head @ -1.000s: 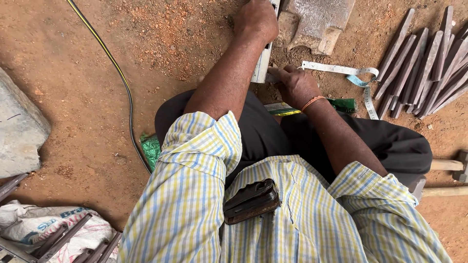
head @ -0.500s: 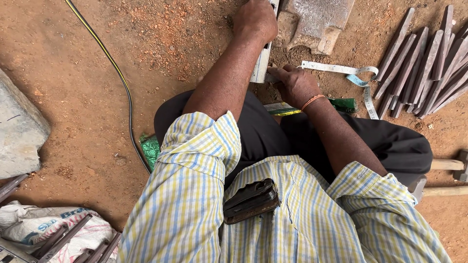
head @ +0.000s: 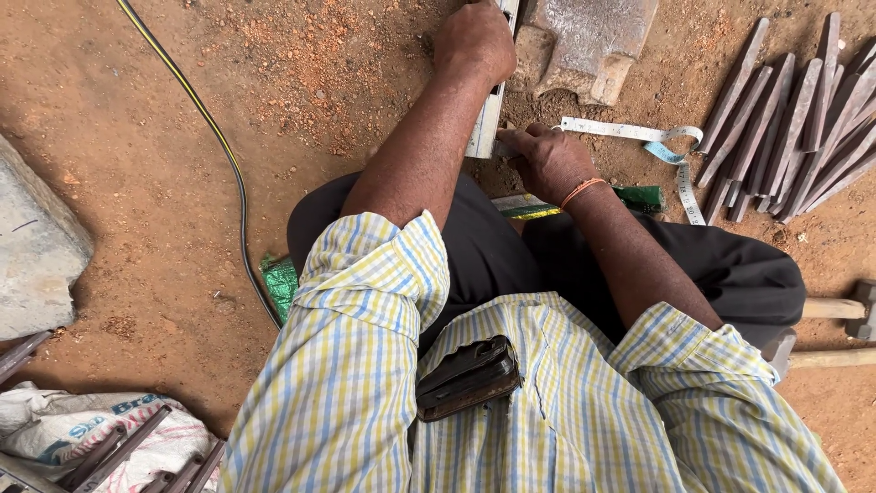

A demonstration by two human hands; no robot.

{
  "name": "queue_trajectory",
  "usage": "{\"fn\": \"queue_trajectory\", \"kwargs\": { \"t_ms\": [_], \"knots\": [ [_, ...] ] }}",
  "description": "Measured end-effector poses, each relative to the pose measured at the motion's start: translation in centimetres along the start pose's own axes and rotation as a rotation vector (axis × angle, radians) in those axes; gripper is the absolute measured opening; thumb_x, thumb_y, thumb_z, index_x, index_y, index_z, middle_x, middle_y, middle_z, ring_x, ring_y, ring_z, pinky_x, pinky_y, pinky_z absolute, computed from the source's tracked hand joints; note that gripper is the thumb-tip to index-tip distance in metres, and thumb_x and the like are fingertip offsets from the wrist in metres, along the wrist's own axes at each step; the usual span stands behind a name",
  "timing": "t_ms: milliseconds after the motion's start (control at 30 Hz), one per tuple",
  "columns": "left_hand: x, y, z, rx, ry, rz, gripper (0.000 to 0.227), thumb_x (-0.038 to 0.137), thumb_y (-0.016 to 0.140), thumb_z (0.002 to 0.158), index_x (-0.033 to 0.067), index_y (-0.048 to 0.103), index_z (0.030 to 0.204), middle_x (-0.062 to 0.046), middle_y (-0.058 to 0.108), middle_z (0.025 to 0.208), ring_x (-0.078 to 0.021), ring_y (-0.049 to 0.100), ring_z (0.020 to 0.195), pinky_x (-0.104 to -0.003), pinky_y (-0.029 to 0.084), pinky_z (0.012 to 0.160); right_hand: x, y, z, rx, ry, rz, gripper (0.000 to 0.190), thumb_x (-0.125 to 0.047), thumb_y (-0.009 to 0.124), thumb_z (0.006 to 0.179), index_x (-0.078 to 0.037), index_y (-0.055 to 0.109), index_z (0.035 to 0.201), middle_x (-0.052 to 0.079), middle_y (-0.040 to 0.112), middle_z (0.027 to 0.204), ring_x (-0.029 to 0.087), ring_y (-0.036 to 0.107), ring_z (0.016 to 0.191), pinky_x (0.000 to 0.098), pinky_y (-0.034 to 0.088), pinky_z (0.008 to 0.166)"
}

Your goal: The recorder measures, marks, and hammers various metal pieces to shape or fit them together in a workshop setting.

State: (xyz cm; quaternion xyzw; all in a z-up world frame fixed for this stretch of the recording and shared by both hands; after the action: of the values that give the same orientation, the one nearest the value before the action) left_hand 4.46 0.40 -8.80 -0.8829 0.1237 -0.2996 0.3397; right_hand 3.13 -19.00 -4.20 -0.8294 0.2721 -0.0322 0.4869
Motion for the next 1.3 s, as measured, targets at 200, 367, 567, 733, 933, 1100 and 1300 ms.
{"fn": "queue_trajectory", "kwargs": {
  "t_ms": [200,367,567,733,933,1100,1300],
  "knots": [
    [-0.4,1.0,0.8,0.019,0.022,0.023,0.060,0.015,0.072,0.092,-0.0019,0.043,0.141,-0.025,0.070,0.105,-0.0277,0.077,0.084,-0.033,0.068,0.062,-0.2,-0.4,0.0,-0.016,0.000,-0.030,0.053,-0.030,0.071,0.095,-0.029,0.056,0.146,0.010,0.068,0.114,0.031,0.072,0.095,0.0438,0.061,0.078],
    [-0.3,0.8,0.9,0.004,0.012,0.054,0.075,0.016,0.071,0.093,-0.0037,0.027,0.149,-0.027,0.068,0.105,-0.0296,0.076,0.084,-0.034,0.068,0.062,0.1,0.1,0.3,-0.013,-0.012,-0.021,0.052,-0.032,0.071,0.095,-0.027,0.057,0.145,0.010,0.068,0.114,0.030,0.073,0.094,0.0433,0.061,0.077],
    [-0.2,0.9,0.9,-0.002,0.008,0.031,0.081,0.015,0.071,0.093,-0.0035,0.019,0.152,-0.027,0.067,0.105,-0.0281,0.076,0.082,-0.032,0.068,0.059,0.5,0.4,0.2,0.019,-0.044,-0.033,0.048,-0.032,0.070,0.096,-0.025,0.059,0.143,0.010,0.069,0.115,0.029,0.073,0.095,0.0430,0.061,0.077],
    [-0.1,0.6,0.8,-0.030,-0.010,0.048,0.090,0.015,0.071,0.093,-0.0062,0.009,0.155,-0.028,0.068,0.104,-0.0280,0.076,0.081,-0.031,0.068,0.059,0.2,0.3,0.2,0.037,-0.061,-0.032,0.049,-0.033,0.070,0.096,-0.025,0.059,0.143,0.010,0.069,0.116,0.029,0.073,0.094,0.0430,0.061,0.076],
    [-0.1,0.4,0.1,-0.046,0.000,0.037,0.087,0.015,0.070,0.096,-0.0036,0.010,0.157,-0.029,0.067,0.112,-0.0308,0.076,0.090,-0.034,0.068,0.068,2.5,-1.6,-0.4,0.072,-0.049,0.048,0.054,-0.036,0.076,0.090,-0.020,0.062,0.140,0.011,0.070,0.109,0.030,0.073,0.092,0.0439,0.061,0.077],
    [0.3,-0.9,-0.7,-0.056,0.003,0.016,0.097,0.014,0.072,0.093,-0.0042,0.002,0.157,-0.028,0.065,0.118,-0.0303,0.073,0.095,-0.034,0.066,0.075,10.8,-2.9,-1.1,0.250,0.087,0.242,0.020,-0.024,0.066,0.104,-0.021,0.077,0.120,0.006,0.073,0.113,0.023,0.074,0.097,0.0387,0.063,0.086],
    [1.7,-2.6,-1.3,0.053,0.087,0.285,0.086,0.016,0.076,0.088,-0.0046,0.023,0.152,-0.032,0.057,0.129,-0.0242,0.069,0.085,-0.031,0.063,0.063,10.5,-1.6,-0.7,0.114,0.240,-0.054,0.025,-0.033,0.074,0.095,-0.027,0.077,0.119,0.009,0.071,0.109,0.029,0.071,0.096,0.0451,0.060,0.085]
  ]
}}
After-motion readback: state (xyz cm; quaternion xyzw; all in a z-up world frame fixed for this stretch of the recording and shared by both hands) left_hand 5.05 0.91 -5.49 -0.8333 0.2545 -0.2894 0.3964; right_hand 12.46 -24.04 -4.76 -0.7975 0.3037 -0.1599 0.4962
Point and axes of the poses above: each hand's wrist, its own z-axis towards the middle knuckle, its own y-axis out of the palm, x = y × z, the point moved 2 cm from there along z, towards the middle knuckle
